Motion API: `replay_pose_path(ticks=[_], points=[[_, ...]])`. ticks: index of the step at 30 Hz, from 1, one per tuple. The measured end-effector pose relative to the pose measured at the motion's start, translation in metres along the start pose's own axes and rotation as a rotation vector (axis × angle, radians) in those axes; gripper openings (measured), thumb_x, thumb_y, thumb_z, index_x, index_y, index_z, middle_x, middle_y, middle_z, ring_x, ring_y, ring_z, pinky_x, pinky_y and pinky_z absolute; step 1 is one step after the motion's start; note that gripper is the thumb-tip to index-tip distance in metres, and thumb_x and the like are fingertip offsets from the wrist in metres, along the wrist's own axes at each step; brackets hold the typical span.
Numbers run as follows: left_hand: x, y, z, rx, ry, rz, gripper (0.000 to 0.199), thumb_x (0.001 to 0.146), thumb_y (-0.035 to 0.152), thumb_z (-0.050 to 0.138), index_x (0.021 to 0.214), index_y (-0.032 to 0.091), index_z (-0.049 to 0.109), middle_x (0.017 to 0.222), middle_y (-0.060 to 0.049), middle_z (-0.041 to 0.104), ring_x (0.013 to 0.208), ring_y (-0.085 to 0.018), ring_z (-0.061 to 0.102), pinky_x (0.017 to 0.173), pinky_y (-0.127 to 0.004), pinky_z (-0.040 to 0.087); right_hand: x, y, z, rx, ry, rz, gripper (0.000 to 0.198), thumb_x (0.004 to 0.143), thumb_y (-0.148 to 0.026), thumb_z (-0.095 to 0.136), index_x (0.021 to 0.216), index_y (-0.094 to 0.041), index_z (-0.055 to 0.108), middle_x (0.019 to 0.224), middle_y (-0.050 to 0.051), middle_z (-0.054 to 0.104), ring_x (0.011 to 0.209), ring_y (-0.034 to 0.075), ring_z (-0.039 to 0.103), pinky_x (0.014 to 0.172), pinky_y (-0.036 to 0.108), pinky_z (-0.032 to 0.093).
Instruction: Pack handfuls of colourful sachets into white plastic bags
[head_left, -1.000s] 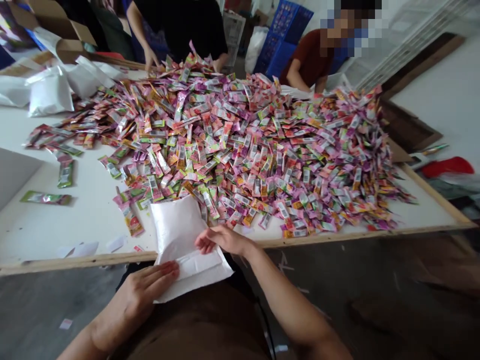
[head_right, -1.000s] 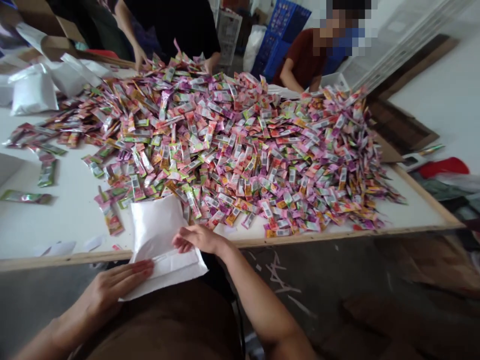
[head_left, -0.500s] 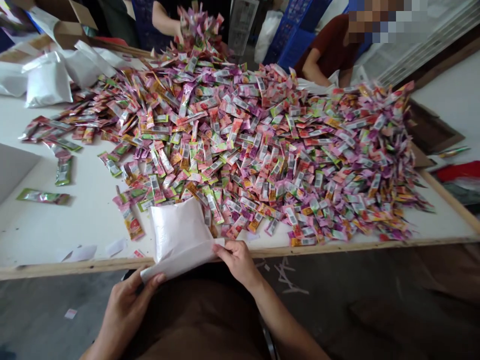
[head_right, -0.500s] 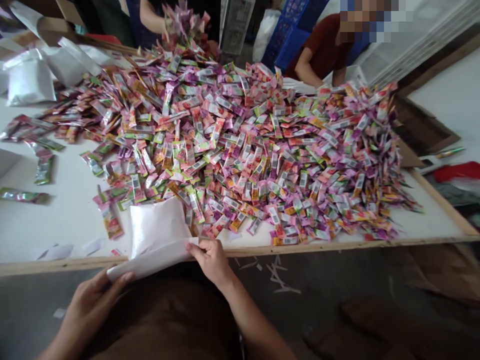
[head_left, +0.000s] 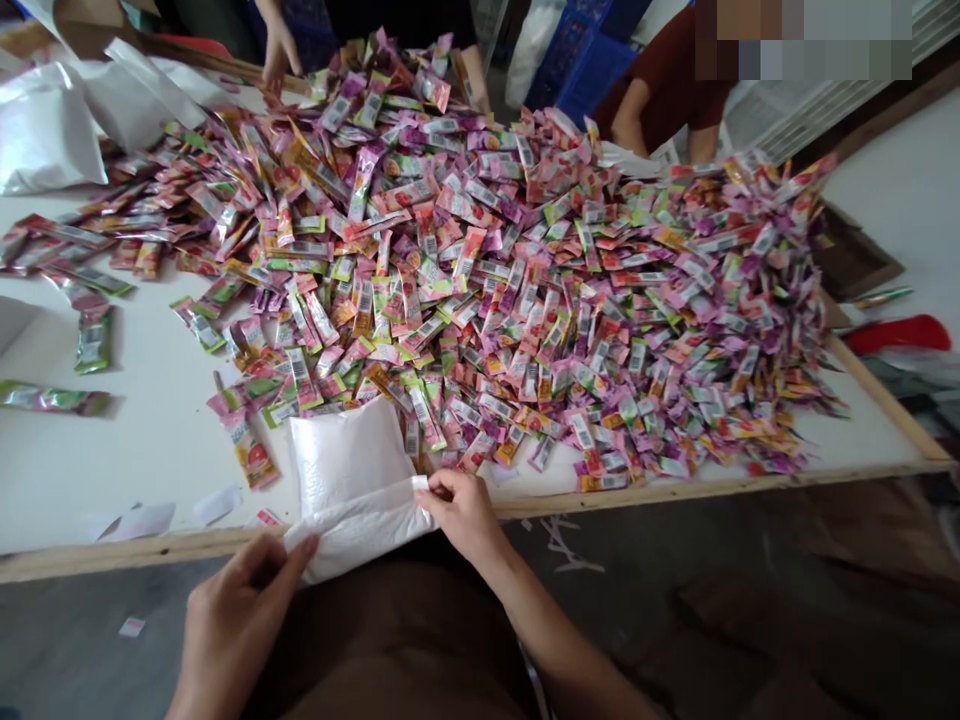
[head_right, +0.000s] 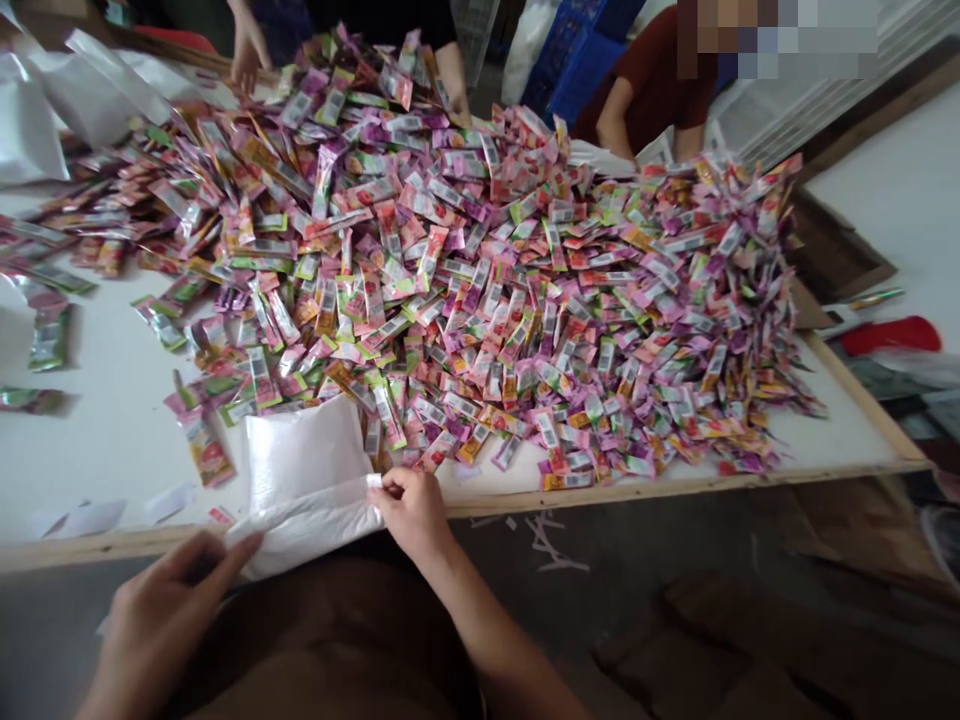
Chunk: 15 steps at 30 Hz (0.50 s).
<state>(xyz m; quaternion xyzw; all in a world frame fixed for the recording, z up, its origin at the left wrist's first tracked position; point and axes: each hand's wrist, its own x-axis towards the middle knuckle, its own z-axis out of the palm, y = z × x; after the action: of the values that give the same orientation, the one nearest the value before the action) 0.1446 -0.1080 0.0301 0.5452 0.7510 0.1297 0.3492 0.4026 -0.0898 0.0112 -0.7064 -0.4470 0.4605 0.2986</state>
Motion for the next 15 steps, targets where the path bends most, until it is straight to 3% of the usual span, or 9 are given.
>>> replay_pose_path(ticks=[2, 4, 7, 9, 12, 15], points=[[0.009, -0.004, 0.001, 0.055, 0.004, -0.003, 0.044, 0.075, 0.066, 0.061, 0.068, 0.024, 0.054, 0.057, 0.003, 0.054, 0.056, -0.017, 0.053, 0.057, -0.026, 0.039, 0.007, 0.002, 0.001, -0.03, -0.012, 0.03, 0.008, 0.069, -0.022, 0.069, 0.071, -0.018, 0.062, 0.062, -0.003, 0.056, 0.059, 0.013, 0.051, 0.056, 0.024, 0.036], [0.021, -0.006, 0.001, 0.031, -0.003, -0.002, 0.046, 0.07, 0.067, 0.066, 0.087, 0.025, 0.06, 0.072, 0.001, 0.065, 0.066, -0.02, 0.061, 0.061, -0.029, 0.043, 0.015, 0.0, 0.001, -0.036, -0.04, 0.056, 0.02, 0.07, -0.028, 0.074, 0.084, -0.018, 0.066, 0.068, -0.002, 0.06, 0.062, 0.013, 0.054, 0.059, 0.024, 0.04], [0.037, -0.001, -0.004, -0.229, -0.099, -0.042, 0.081, 0.055, 0.067, 0.077, 0.118, 0.02, 0.057, 0.089, -0.006, 0.07, 0.072, -0.024, 0.065, 0.064, -0.034, 0.051, 0.022, -0.011, 0.005, 0.013, -0.161, 0.142, 0.038, 0.061, -0.046, 0.085, 0.076, -0.016, 0.067, 0.065, -0.002, 0.06, 0.063, 0.014, 0.055, 0.06, 0.024, 0.041], [0.041, 0.01, -0.01, -0.452, -0.211, -0.105, 0.089, 0.049, 0.062, 0.083, 0.122, 0.017, 0.057, 0.093, -0.009, 0.071, 0.076, -0.027, 0.068, 0.064, -0.035, 0.054, 0.022, -0.023, 0.009, 0.206, -0.28, 0.211, 0.046, 0.052, -0.052, 0.089, 0.073, -0.015, 0.069, 0.066, -0.001, 0.063, 0.065, 0.015, 0.058, 0.06, 0.025, 0.043], [0.036, 0.03, -0.022, -0.756, -0.387, -0.202, 0.078, 0.054, 0.05, 0.087, 0.119, 0.017, 0.061, 0.101, -0.01, 0.073, 0.086, -0.028, 0.069, 0.069, -0.033, 0.056, 0.014, -0.039, 0.01, 0.576, -0.426, 0.211, 0.05, 0.053, -0.05, 0.09, 0.084, -0.015, 0.074, 0.08, 0.003, 0.072, 0.071, 0.019, 0.065, 0.068, 0.03, 0.049], [0.03, 0.041, -0.026, -1.001, -0.591, -0.262, 0.066, 0.065, 0.046, 0.083, 0.121, 0.018, 0.061, 0.105, -0.01, 0.074, 0.085, -0.026, 0.07, 0.07, -0.033, 0.055, 0.01, -0.047, 0.004, 0.625, -0.454, 0.124, 0.047, 0.056, -0.043, 0.091, 0.091, -0.015, 0.075, 0.088, 0.006, 0.074, 0.08, 0.022, 0.067, 0.076, 0.032, 0.051]])
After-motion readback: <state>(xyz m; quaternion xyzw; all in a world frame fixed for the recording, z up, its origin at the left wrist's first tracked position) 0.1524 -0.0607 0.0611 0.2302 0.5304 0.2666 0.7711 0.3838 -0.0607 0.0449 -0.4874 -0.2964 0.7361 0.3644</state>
